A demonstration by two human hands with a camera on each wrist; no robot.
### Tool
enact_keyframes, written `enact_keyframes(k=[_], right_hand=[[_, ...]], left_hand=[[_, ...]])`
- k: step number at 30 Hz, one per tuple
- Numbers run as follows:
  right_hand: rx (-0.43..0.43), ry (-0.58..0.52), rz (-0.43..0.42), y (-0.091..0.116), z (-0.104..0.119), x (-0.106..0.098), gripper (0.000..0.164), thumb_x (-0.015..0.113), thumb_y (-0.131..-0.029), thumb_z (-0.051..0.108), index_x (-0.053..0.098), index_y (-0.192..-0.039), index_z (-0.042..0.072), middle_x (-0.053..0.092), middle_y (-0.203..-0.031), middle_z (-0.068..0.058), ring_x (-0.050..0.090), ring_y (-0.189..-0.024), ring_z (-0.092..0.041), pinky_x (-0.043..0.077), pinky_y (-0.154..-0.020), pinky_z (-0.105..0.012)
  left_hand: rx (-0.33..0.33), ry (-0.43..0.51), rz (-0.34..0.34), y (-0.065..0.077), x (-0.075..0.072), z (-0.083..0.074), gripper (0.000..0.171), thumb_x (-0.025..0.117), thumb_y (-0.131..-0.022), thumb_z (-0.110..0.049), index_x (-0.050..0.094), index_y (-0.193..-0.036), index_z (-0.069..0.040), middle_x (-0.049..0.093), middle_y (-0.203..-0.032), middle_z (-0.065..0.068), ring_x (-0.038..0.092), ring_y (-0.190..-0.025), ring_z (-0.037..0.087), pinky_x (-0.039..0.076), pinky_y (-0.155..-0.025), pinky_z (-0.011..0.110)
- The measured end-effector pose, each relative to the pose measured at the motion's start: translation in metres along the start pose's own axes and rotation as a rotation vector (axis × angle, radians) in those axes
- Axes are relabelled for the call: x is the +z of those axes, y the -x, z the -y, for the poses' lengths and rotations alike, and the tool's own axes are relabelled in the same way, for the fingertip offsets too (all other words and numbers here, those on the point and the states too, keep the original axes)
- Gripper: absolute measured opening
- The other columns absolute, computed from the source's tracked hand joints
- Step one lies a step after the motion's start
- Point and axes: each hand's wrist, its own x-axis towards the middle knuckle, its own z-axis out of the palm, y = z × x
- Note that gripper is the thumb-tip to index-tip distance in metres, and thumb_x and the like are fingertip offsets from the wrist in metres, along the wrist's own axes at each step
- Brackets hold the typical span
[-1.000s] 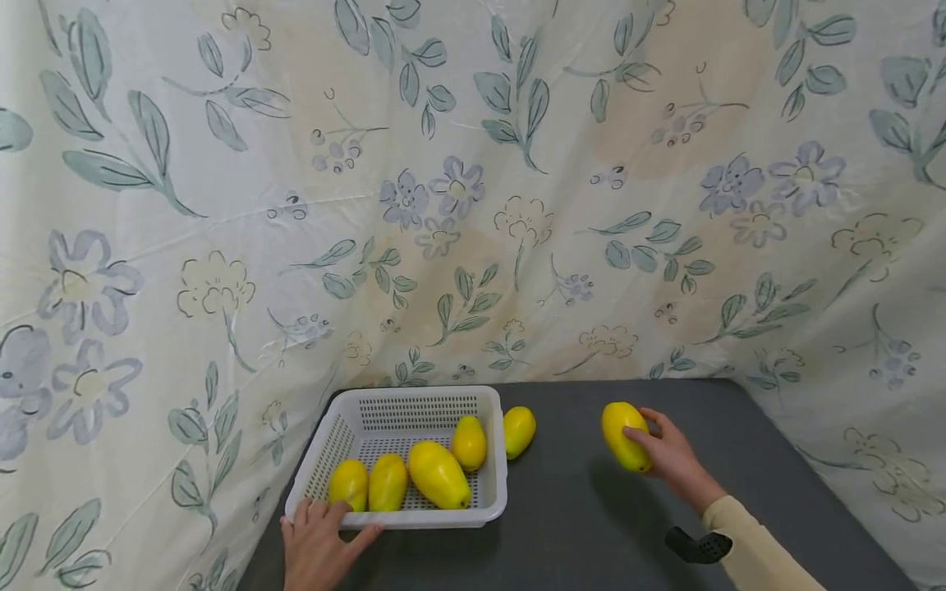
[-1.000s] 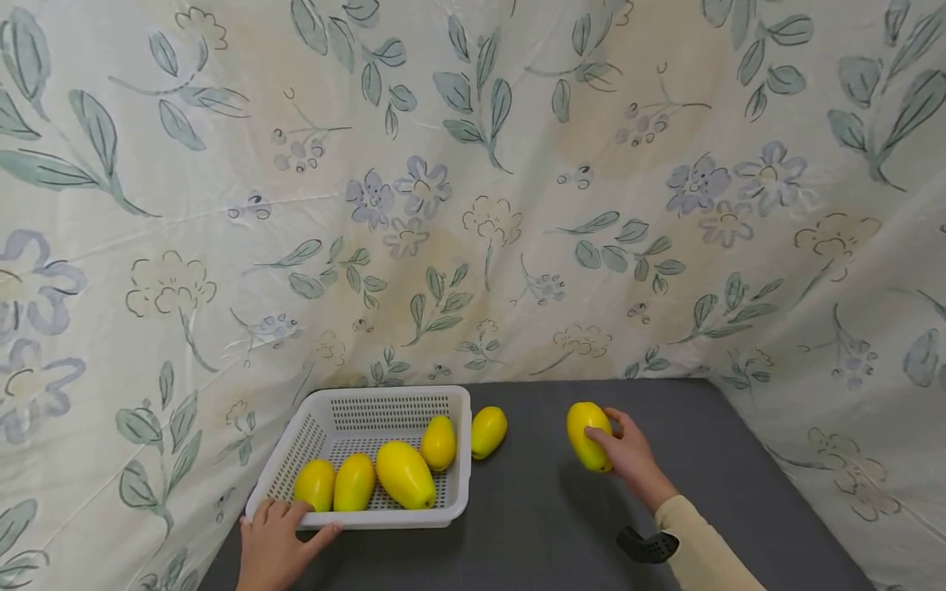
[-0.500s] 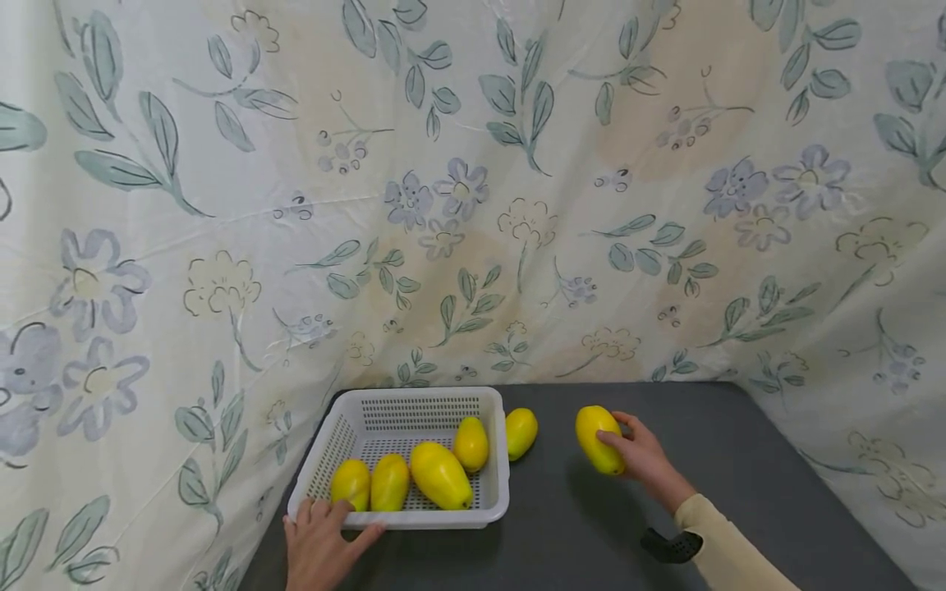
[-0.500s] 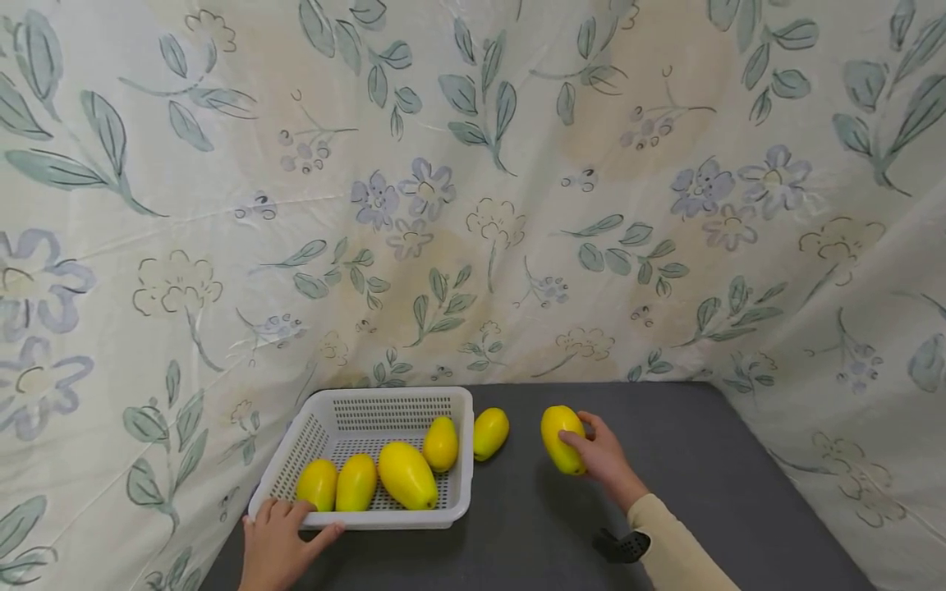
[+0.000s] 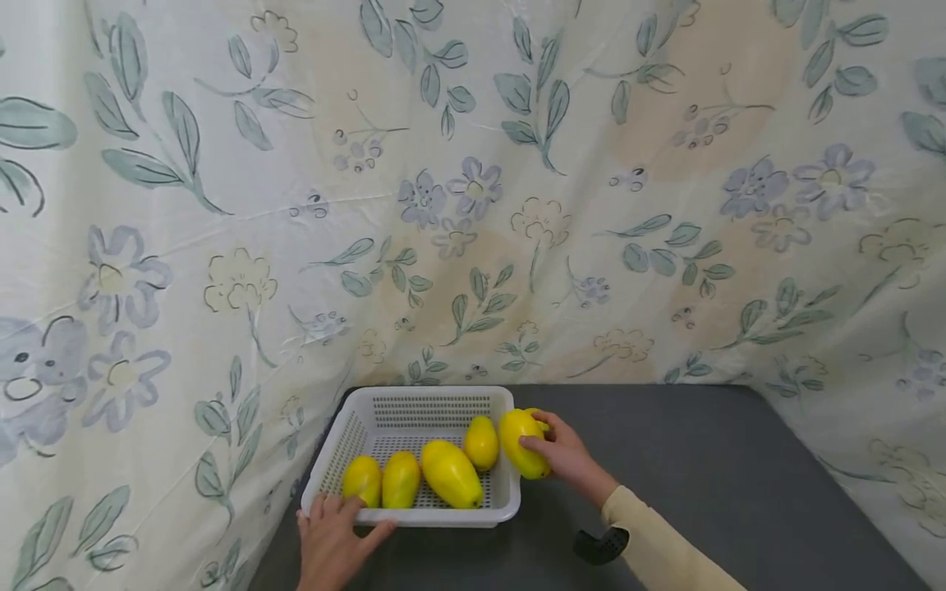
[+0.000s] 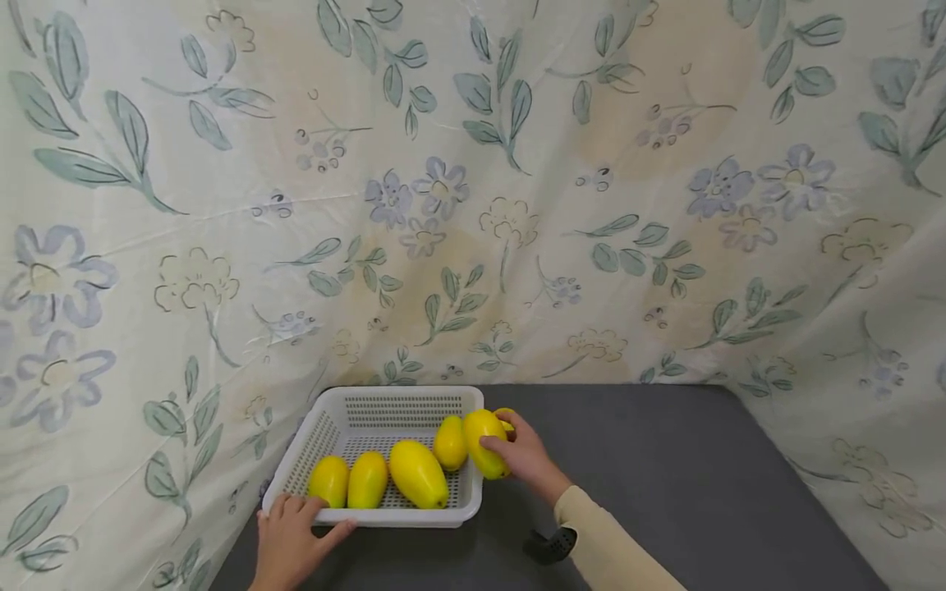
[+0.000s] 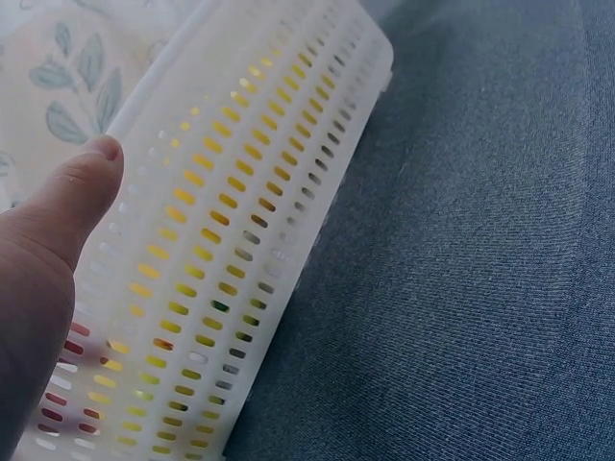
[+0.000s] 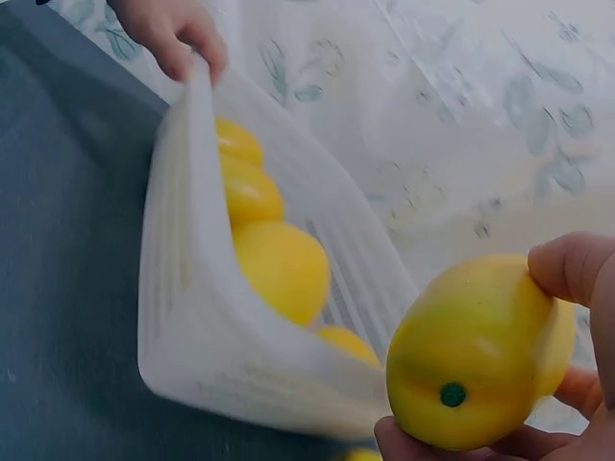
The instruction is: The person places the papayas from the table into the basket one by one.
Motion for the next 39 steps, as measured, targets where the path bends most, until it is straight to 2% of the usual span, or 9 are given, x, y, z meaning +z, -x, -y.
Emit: enact_keyframes(k=[4, 9, 13, 18, 25, 35, 39], right_hand=[[-0.026, 0.047, 0.037, 0.003, 0.009, 0.014, 0.068, 0.071, -0.087, 0.036, 0.042, -0.143, 0.011, 0.057, -0.127, -0.022, 0.061, -0.095, -0.025, 0.057, -0.068, -0.038], [-0.045, 0.093, 0.050, 0.006, 0.015, 0.023, 0.067, 0.072, -0.086, 0.037, 0.044, -0.141, 0.011, 0.057, -0.125, -0.019, 0.059, -0.099, -0.025, 0.057, -0.077, -0.041], [-0.043, 0.107, 0.050, 0.007, 0.017, 0.026, 0.068, 0.072, -0.085, 0.038, 0.044, -0.141, 0.012, 0.056, -0.126, -0.020, 0.060, -0.099, -0.026, 0.056, -0.077, -0.042], [-0.025, 0.097, 0.060, 0.007, 0.018, 0.027, 0.067, 0.072, -0.086, 0.037, 0.043, -0.142, 0.012, 0.056, -0.128, -0.021, 0.062, -0.102, -0.028, 0.058, -0.075, -0.042], [-0.013, 0.077, 0.083, 0.005, 0.016, 0.028, 0.064, 0.070, -0.088, 0.037, 0.044, -0.140, 0.010, 0.059, -0.124, -0.018, 0.062, -0.093, -0.021, 0.059, -0.067, -0.035], [0.000, 0.038, 0.101, 0.005, 0.014, 0.025, 0.066, 0.070, -0.088, 0.039, 0.044, -0.140, 0.008, 0.059, -0.125, -0.019, 0.065, -0.094, -0.025, 0.060, -0.071, -0.040], [-0.002, 0.018, 0.098, 0.006, 0.013, 0.021, 0.065, 0.069, -0.088, 0.038, 0.044, -0.140, 0.007, 0.058, -0.127, -0.019, 0.065, -0.094, -0.027, 0.060, -0.072, -0.041]], left_hand=[[0.017, 0.018, -0.018, 0.001, -0.001, -0.003, 0.076, 0.064, -0.066, -0.080, 0.068, -0.099, -0.012, 0.058, -0.100, 0.013, 0.039, -0.120, 0.043, 0.016, -0.102, 0.078], [0.009, 0.013, -0.001, 0.000, -0.002, -0.005, 0.078, 0.065, -0.065, -0.080, 0.068, -0.102, -0.011, 0.057, -0.102, 0.014, 0.039, -0.120, 0.043, 0.015, -0.104, 0.077], [-0.001, 0.008, 0.008, -0.001, -0.001, -0.005, 0.081, 0.062, -0.065, -0.083, 0.068, -0.103, -0.011, 0.057, -0.102, 0.013, 0.039, -0.118, 0.042, 0.015, -0.105, 0.076], [0.000, 0.010, 0.008, -0.001, -0.002, -0.004, 0.083, 0.062, -0.065, -0.083, 0.068, -0.106, -0.011, 0.056, -0.101, 0.013, 0.039, -0.117, 0.042, 0.015, -0.105, 0.076], [-0.007, 0.008, 0.004, 0.001, -0.001, -0.001, 0.084, 0.063, -0.065, -0.082, 0.068, -0.107, -0.010, 0.057, -0.102, 0.014, 0.038, -0.118, 0.042, 0.015, -0.104, 0.077], [0.016, 0.016, -0.015, 0.002, -0.004, 0.000, 0.079, 0.063, -0.066, -0.080, 0.069, -0.103, -0.011, 0.056, -0.095, 0.010, 0.041, -0.113, 0.037, 0.018, -0.103, 0.077], [0.014, 0.010, -0.003, 0.002, -0.005, -0.001, 0.083, 0.061, -0.065, -0.083, 0.069, -0.104, -0.010, 0.056, -0.094, 0.009, 0.041, -0.111, 0.037, 0.019, -0.102, 0.077]])
